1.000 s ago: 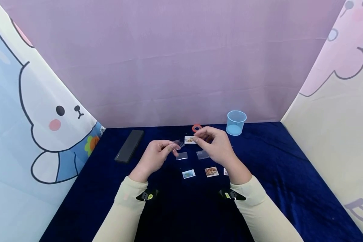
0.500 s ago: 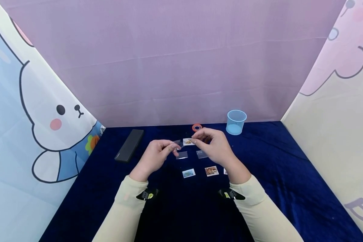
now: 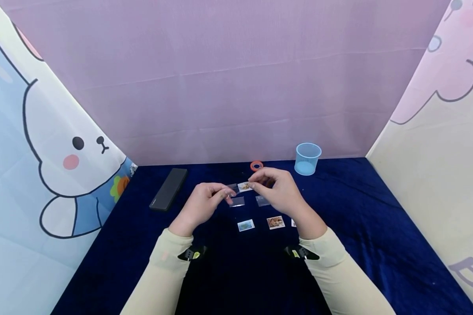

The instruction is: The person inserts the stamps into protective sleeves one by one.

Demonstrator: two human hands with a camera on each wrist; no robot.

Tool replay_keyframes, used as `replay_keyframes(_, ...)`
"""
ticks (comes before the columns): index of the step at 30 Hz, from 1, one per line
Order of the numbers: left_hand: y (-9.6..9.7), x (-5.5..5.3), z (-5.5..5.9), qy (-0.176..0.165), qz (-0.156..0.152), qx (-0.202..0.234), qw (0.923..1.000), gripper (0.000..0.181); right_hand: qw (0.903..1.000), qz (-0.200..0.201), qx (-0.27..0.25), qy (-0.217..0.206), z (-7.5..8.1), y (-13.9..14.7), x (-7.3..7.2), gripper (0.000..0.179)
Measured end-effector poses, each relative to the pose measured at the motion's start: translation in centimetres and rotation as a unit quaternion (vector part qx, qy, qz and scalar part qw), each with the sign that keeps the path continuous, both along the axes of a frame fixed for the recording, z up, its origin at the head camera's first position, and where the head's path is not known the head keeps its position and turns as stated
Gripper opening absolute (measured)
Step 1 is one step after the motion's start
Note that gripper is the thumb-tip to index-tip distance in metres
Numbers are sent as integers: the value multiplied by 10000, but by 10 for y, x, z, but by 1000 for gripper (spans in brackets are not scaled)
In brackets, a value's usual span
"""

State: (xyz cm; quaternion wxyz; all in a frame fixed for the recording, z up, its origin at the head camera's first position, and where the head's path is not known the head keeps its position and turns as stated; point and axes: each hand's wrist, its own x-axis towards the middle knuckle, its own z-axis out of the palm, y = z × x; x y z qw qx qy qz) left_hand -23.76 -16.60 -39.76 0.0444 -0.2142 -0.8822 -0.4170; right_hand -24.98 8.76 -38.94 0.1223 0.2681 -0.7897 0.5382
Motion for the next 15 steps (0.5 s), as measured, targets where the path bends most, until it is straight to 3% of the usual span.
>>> replay_keyframes(15,2,1,0,144,-76,45,9999,18,9999,44,-139,-12,0,-4,1,8)
